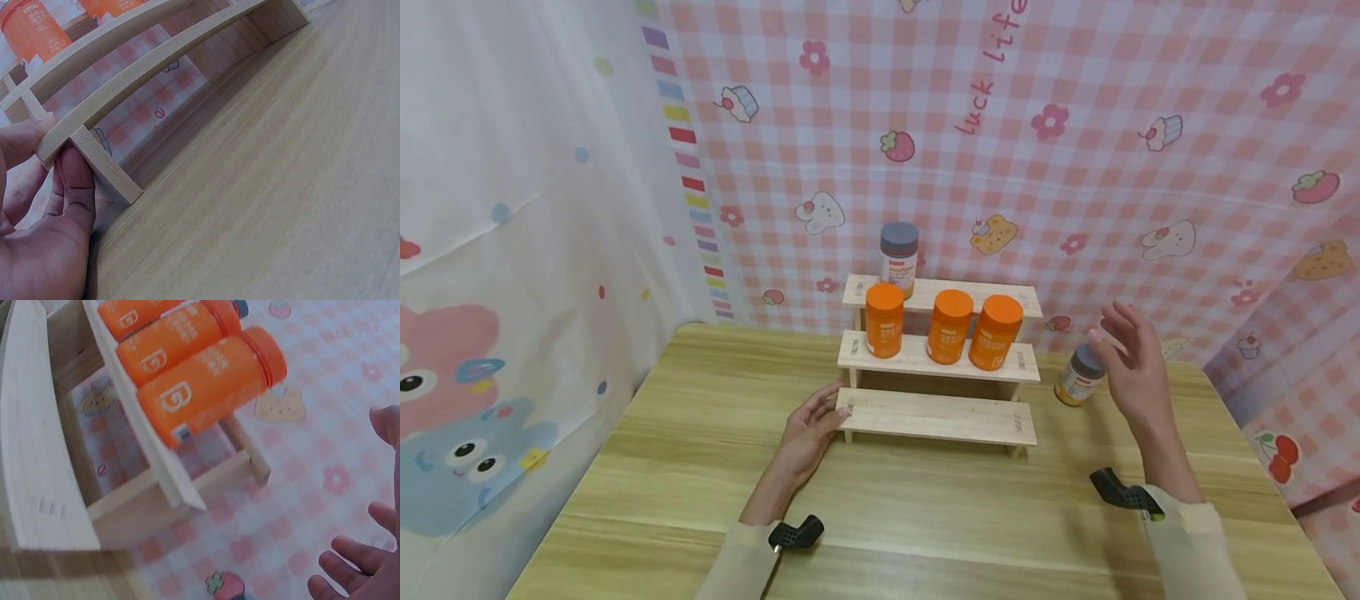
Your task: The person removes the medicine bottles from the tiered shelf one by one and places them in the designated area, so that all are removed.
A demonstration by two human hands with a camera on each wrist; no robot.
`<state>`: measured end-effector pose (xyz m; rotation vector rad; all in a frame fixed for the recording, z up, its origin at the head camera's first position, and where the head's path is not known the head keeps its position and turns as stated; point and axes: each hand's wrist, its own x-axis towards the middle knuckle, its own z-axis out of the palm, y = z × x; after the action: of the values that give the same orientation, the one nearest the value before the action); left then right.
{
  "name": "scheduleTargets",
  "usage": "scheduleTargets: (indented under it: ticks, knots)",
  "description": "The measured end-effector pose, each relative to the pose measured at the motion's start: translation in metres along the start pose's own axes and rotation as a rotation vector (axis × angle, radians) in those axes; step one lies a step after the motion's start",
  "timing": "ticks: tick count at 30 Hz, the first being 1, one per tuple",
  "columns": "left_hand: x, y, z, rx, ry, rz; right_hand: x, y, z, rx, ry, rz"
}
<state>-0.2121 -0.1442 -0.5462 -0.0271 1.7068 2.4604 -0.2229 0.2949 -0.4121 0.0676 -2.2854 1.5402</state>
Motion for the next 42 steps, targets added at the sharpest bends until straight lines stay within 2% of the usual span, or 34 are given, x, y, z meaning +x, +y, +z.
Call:
scheduleTargets:
  ticks: [14,22,35,42]
  knots:
    - [-0.001,0.000,0.000,0.002,-0.003,0.018,0.012,-0.039,0.018,0.015,-0.183,-0.042]
    - [-0.001,0.000,0.000,0.003,-0.003,0.003,0.020,-0.059,0.035,0.030,-0.231,-0.097]
    - [0.000,0.002,0.000,0.010,-0.011,0.000,0.034,-0.087,0.065,0.040,-0.355,-0.097]
    - [0.000,0.000,-0.001,0.015,-0.015,0.012,0.042,-0.098,0.079,0.048,-0.425,-0.064]
